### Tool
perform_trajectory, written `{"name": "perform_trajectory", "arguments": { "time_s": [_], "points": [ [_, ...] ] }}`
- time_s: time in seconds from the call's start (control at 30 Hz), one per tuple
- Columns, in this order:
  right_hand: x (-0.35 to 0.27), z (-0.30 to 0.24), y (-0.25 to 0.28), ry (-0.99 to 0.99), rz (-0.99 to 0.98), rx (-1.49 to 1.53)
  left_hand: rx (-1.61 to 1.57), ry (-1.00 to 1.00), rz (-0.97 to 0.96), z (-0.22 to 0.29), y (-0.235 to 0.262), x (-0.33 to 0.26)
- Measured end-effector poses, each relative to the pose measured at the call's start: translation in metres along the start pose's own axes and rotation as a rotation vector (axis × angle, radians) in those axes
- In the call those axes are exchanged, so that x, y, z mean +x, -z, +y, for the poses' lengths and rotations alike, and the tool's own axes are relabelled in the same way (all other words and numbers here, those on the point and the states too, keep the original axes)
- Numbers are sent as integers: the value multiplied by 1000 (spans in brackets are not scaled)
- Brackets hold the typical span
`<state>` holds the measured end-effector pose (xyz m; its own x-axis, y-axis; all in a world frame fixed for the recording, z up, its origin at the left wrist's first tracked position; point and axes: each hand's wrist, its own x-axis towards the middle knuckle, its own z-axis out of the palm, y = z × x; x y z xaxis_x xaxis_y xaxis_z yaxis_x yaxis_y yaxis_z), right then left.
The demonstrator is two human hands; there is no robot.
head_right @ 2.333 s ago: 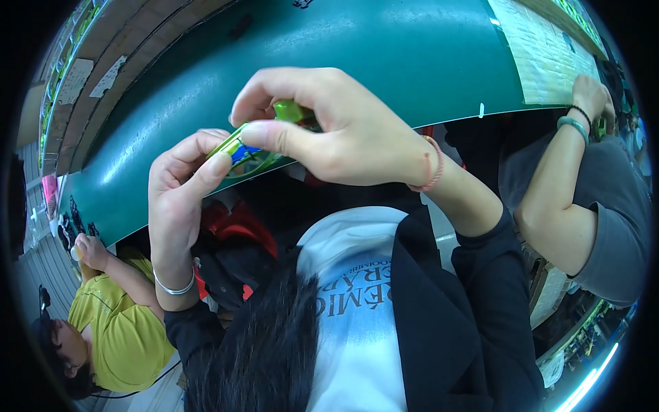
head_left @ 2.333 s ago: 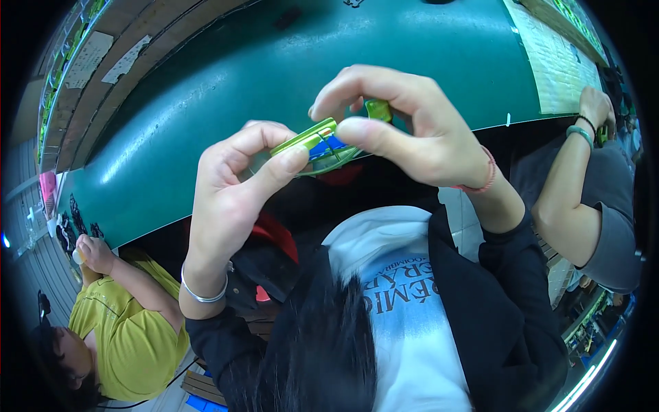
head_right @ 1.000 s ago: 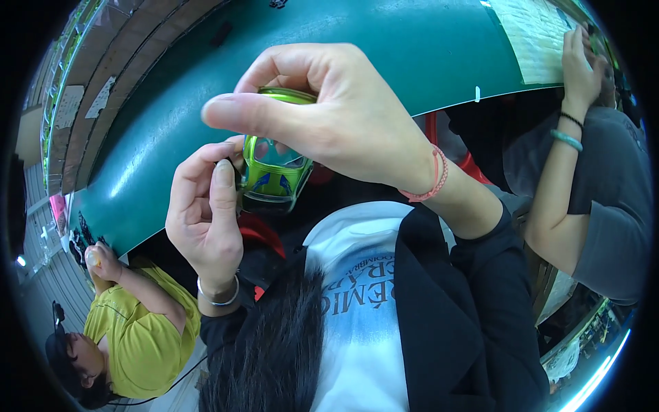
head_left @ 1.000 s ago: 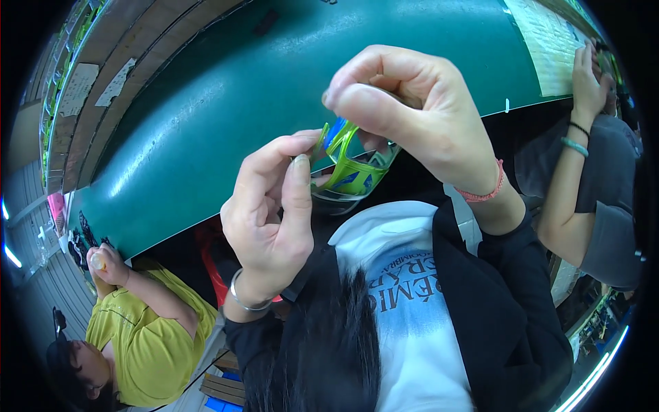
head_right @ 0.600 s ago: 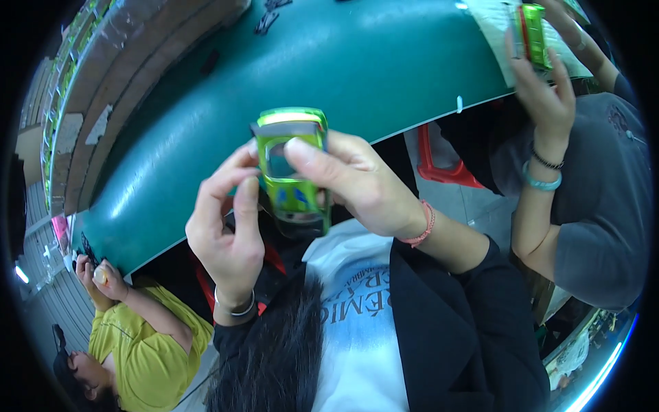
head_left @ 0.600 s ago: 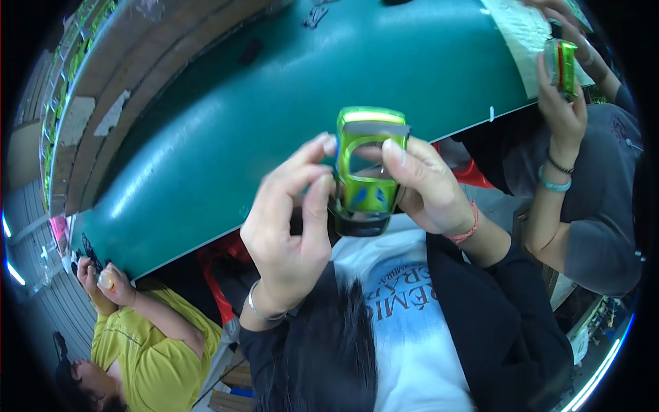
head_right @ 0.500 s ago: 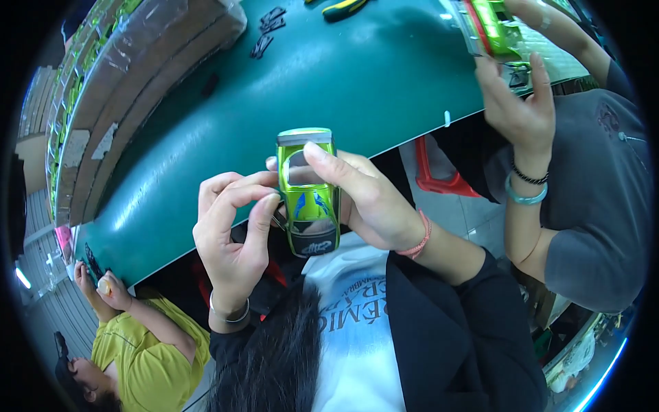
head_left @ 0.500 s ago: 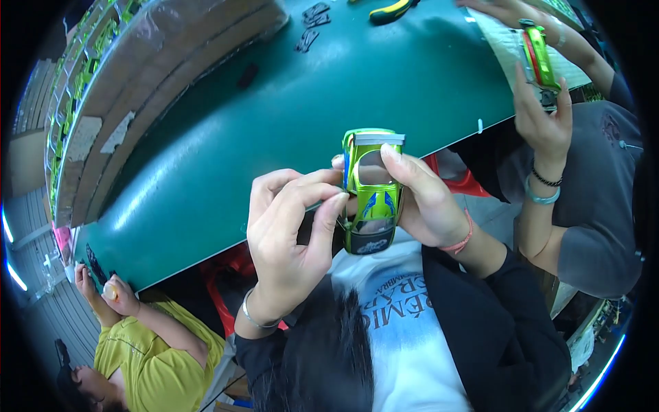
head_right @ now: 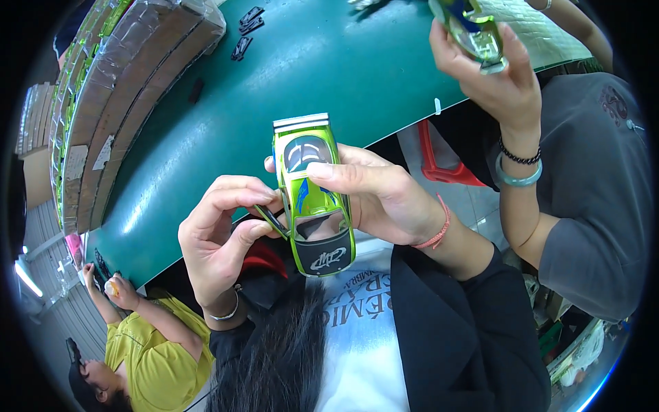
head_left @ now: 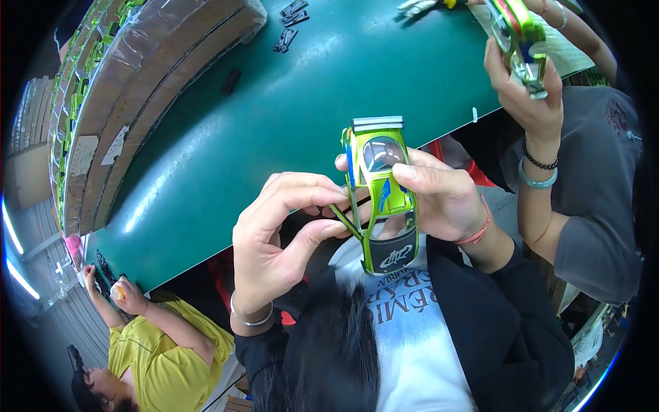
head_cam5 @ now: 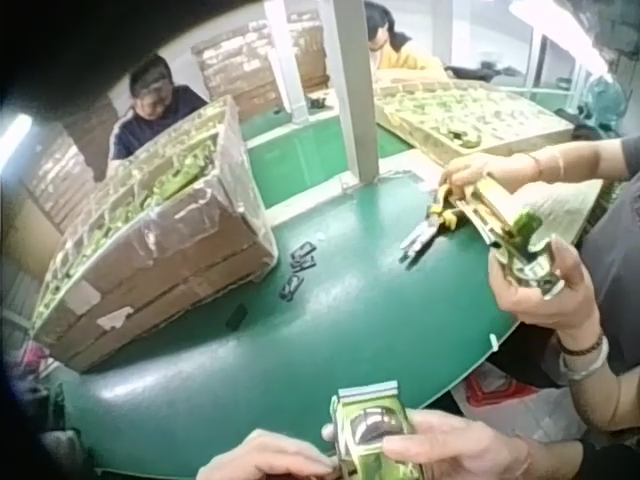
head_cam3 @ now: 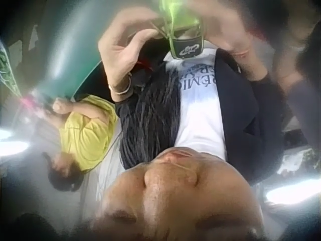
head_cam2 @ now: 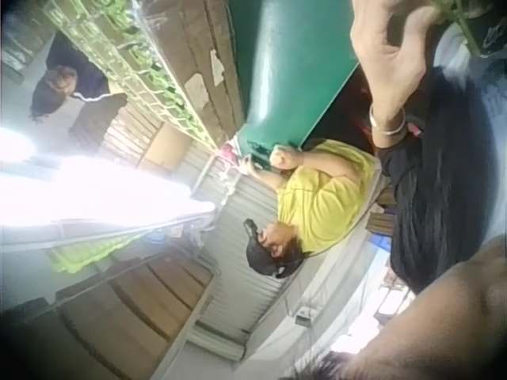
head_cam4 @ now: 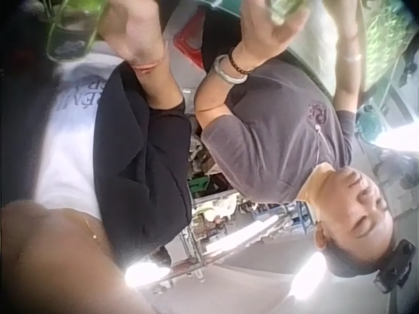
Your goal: The person assembles toy car models by picking up car frames from a tray, fitting plastic parts into the car bodies by hand, and securing components using pliers.
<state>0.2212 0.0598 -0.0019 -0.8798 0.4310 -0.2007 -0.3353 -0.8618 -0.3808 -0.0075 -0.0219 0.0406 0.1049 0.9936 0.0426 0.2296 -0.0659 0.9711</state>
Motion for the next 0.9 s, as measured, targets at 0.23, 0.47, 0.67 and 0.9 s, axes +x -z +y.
{"name": "perform_trajectory", "arguments": {
  "time_s": [0.23, 0.47, 0.67, 0.9],
  "points": [
    [-3, -6, -13, 49, 71, -289, 72, -32, 18, 1, -4, -3],
    [6, -9, -21, -86, 133, -573, 475, -457, -15, -10, -21, -13],
    [6, -8, -23, -27, 113, -623, 556, -427, 50, -8, -13, -23],
    [3, -12, -30, 43, 63, -698, 526, -338, 90, -3, -9, -34]
  ]
}}
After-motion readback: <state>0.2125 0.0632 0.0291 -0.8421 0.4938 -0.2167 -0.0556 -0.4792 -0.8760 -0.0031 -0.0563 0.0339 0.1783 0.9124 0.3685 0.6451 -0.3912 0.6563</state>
